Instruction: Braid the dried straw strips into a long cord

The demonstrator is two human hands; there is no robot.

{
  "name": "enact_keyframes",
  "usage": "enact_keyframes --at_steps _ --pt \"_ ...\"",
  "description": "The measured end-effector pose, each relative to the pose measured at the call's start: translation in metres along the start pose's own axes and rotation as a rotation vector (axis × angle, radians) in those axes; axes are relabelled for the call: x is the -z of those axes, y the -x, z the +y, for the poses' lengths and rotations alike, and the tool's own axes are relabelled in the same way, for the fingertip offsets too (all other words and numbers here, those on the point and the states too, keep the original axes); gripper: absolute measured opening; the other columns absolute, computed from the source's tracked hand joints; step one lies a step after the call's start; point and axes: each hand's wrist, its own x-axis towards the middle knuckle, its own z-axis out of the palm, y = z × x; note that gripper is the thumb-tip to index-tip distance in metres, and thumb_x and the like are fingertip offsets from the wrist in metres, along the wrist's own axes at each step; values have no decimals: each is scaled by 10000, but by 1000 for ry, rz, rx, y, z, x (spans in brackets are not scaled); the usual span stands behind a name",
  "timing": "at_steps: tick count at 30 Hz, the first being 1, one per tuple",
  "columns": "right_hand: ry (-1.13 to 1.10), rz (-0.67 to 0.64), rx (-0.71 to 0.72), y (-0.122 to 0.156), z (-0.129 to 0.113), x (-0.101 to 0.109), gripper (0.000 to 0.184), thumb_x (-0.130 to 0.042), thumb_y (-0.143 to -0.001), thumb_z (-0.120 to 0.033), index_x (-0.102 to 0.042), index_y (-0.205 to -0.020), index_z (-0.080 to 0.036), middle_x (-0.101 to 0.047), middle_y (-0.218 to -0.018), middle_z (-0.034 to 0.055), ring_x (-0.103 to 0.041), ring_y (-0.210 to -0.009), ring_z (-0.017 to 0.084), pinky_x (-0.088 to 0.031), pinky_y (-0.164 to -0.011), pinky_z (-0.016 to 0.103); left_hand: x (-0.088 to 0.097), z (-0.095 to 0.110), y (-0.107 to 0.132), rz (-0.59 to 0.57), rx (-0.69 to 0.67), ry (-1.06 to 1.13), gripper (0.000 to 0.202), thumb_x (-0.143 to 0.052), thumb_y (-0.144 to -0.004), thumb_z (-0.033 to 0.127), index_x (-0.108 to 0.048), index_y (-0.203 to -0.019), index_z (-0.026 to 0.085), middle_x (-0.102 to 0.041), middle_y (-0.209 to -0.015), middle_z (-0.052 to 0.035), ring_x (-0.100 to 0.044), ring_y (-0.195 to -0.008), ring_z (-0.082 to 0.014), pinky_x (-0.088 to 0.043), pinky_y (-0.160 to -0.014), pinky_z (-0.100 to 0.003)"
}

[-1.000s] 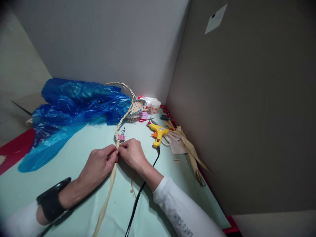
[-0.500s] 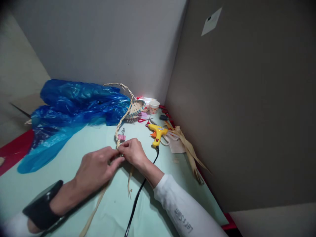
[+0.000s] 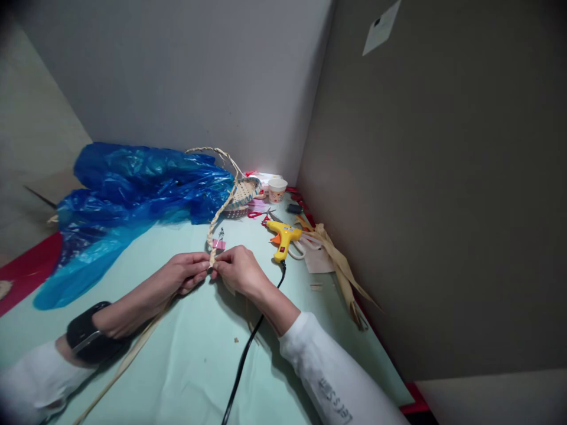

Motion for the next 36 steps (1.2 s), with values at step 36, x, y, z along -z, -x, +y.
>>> enact_keyframes --at_steps 36 --pt "611 283 167 42 -23 -14 278 -481 -923 -367 -631 -1102 -217 -681 -955 58 -620 -876 206 -356 -614 283 11 -9 2 -31 16 101 212 -645 -724 288 -494 -650 160 -342 -508 94 -237 -438 -39 -134 -430 -207"
